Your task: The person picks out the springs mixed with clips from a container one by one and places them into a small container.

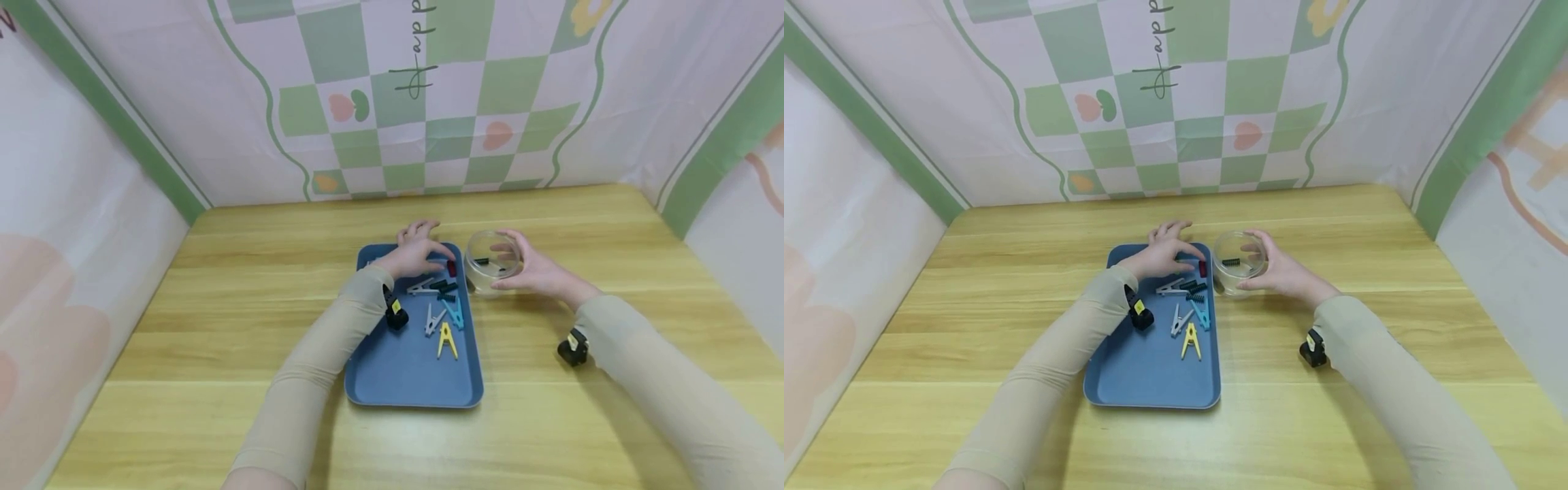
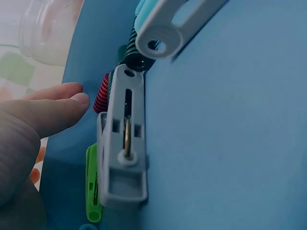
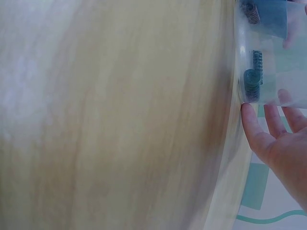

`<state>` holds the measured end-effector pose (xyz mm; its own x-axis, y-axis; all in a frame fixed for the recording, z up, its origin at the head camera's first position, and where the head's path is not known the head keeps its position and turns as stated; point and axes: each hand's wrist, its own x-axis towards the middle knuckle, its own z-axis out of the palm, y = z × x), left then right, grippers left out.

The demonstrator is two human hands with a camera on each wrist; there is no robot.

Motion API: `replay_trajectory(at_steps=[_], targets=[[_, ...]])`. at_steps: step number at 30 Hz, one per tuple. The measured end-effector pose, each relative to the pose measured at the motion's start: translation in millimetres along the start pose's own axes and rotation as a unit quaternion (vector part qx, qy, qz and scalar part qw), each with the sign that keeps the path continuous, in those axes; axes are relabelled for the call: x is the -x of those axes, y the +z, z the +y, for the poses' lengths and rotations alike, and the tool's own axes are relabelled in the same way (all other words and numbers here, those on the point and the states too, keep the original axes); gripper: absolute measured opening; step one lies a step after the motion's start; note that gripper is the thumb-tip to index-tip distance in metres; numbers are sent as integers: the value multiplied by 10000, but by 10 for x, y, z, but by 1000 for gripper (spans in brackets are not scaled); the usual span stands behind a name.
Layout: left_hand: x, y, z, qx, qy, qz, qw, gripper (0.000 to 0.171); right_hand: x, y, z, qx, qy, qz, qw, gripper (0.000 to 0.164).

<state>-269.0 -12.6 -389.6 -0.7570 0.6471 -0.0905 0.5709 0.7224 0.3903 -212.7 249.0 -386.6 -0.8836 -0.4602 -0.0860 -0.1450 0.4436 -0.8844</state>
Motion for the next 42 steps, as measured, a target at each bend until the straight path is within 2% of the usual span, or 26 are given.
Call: replay_trajectory(at_steps=[11,21,28,36,42], targets=[[-35,-44,33,-505,-28,-311,9982,29,11,10,-7,55,42,11,10000,101],[-110,-11,21,-775,-7,-230,9967,28,25,23,-6,-4,46,24,10000,102],[-111,-40,66,-844,5,-238,9961,25,24,16,-4,-2,40,75,10000,102],[-140,31,58,-1073,-4,-36,9942,14,16,20,-7,11,52,49,10000,102],[-145,25,59,-1123,17,-22,9937,14,15,13,-16,0,49,60,10000,100]])
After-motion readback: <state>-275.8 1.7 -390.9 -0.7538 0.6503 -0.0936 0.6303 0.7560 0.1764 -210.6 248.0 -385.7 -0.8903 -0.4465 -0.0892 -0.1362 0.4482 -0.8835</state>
